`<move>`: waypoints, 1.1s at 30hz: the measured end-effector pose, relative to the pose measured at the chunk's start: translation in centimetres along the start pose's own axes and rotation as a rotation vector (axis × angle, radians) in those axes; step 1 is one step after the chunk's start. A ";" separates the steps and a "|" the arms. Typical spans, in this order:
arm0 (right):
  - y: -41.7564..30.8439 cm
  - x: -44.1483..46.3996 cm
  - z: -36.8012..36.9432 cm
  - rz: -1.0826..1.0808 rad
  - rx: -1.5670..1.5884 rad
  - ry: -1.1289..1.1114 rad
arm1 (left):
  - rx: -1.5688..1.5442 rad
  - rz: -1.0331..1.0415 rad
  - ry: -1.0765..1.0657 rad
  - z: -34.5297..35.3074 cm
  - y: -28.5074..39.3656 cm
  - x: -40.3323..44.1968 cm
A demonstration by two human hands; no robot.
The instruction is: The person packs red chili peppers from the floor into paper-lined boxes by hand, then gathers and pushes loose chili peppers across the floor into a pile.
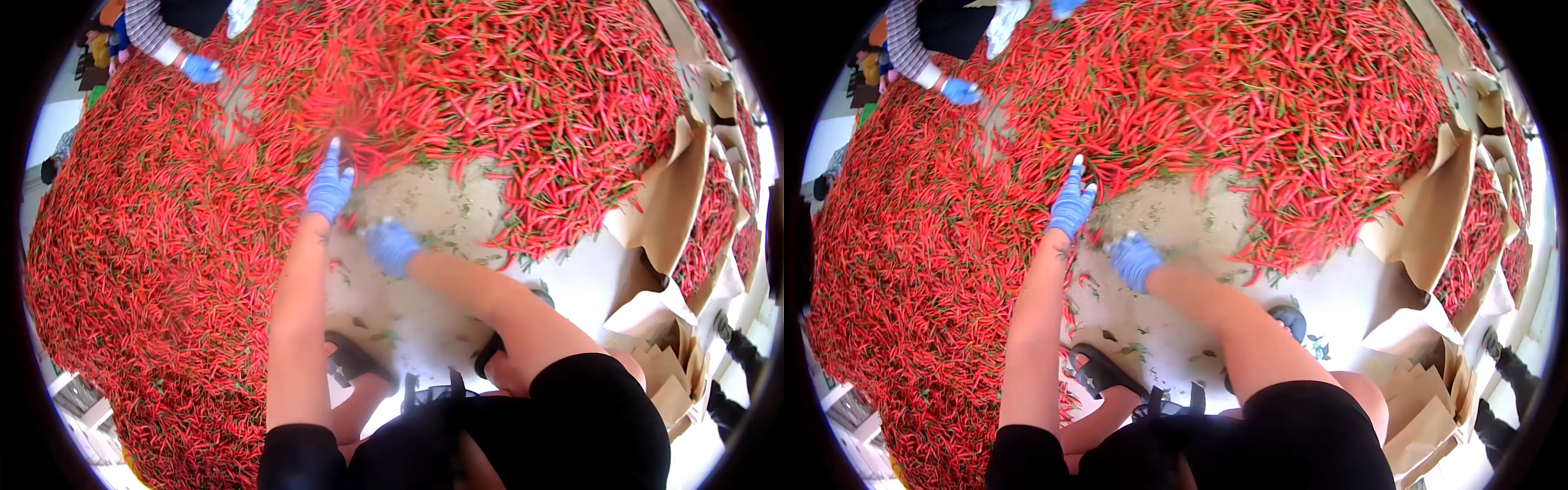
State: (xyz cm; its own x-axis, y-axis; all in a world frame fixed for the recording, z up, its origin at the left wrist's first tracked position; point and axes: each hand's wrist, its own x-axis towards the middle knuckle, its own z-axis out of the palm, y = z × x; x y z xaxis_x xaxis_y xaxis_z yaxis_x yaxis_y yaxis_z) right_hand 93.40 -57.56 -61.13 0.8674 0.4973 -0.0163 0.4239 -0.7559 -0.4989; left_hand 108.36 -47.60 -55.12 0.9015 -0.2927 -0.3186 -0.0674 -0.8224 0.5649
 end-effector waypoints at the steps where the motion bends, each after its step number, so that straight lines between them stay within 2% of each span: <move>1: -1.4 -0.5 0.0 -0.071 -0.015 -0.241 | 0.091 0.002 -0.011 -0.1 0.4 -0.4; 4: -4.3 -2.7 0.4 -0.416 -0.074 -0.867 | -0.057 0.010 0.037 1.4 0.0 -2.9; 5: -3.7 -3.6 1.6 -0.404 -0.063 -0.873 | -0.145 -0.007 0.055 2.2 -0.4 -3.9; 6: -2.7 -4.6 3.4 -0.460 0.237 -0.722 | -0.152 -0.007 0.037 3.5 -1.0 -5.5; 8: -0.3 -5.5 -3.3 -0.253 0.661 -0.654 | -0.004 0.162 0.137 5.8 -2.2 -9.4; 10: 4.4 -7.3 -9.6 -0.088 0.619 -0.591 | 0.265 0.319 0.025 7.6 -0.4 -13.3; 11: 6.6 -8.8 -12.1 0.119 0.522 -0.627 | 0.231 0.382 0.000 8.8 0.6 -14.7; 12: 7.4 -10.4 -17.7 0.480 0.621 -0.718 | 0.195 0.443 -0.030 10.2 1.6 -16.1; 13: 9.9 -13.4 -16.7 0.684 0.656 -0.538 | 0.188 0.452 -0.040 11.9 2.4 -16.8; 14: 10.5 -15.8 -19.1 0.899 0.940 -0.401 | 0.033 0.296 -0.124 13.6 3.2 -17.4; 15: 12.2 -19.5 -17.4 0.979 0.918 -0.172 | -0.118 0.136 -0.210 15.0 4.3 -18.2; 16: 14.2 -23.4 -15.2 1.162 1.207 -0.056 | -0.121 0.147 -0.217 15.9 6.2 -18.2; 18: 13.1 -27.8 -15.7 1.502 1.273 0.207 | -0.454 -0.159 -0.363 17.7 10.2 -17.5; 19: 13.0 -29.3 -14.9 1.589 1.289 0.237 | -0.453 -0.151 -0.363 19.3 11.6 -17.2; 20: 12.3 -29.8 -14.2 1.592 1.395 0.370 | -0.878 -0.451 -0.420 20.7 13.0 -17.0; 22: 12.5 -29.5 -14.1 1.588 1.615 0.635 | -1.298 -0.740 -0.475 23.2 16.2 -15.9; 23: 12.8 -28.1 -14.4 1.578 1.741 0.758 | -1.245 -0.803 -0.442 23.1 18.9 -15.0; 24: 13.8 -27.1 -13.8 1.571 1.669 0.863 | -1.190 -0.872 -0.408 23.1 20.7 -14.1; 25: 14.8 -26.2 -13.9 1.572 1.673 0.872 | -1.183 -0.868 -0.413 24.2 21.0 -12.8; 27: 16.5 -24.4 -13.7 1.326 2.002 0.999 | -1.435 -0.725 -0.274 26.3 20.5 -9.7; 28: 17.4 -23.1 -14.2 1.274 2.018 1.009 | -1.383 -0.700 -0.300 26.0 20.3 -7.2; 29: 18.3 -21.9 -14.9 1.226 2.034 1.019 | -1.330 -0.678 -0.326 24.8 20.2 -4.5; 31: 20.7 -20.1 -16.1 0.981 2.161 1.046 | -1.459 -0.585 -0.258 21.1 21.9 -0.7; 33: 21.4 -18.9 -18.4 0.883 2.164 1.106 | -1.522 -0.581 -0.305 17.5 24.0 2.0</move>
State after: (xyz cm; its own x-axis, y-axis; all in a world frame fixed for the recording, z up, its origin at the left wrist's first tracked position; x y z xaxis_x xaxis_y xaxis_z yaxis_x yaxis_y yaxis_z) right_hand 90.88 -91.00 -55.52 0.6651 -0.2856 -0.6900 0.0159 0.9292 -0.3693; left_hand 101.06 -76.45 -55.54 0.5313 -0.3669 -0.7636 0.8448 0.2966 0.4453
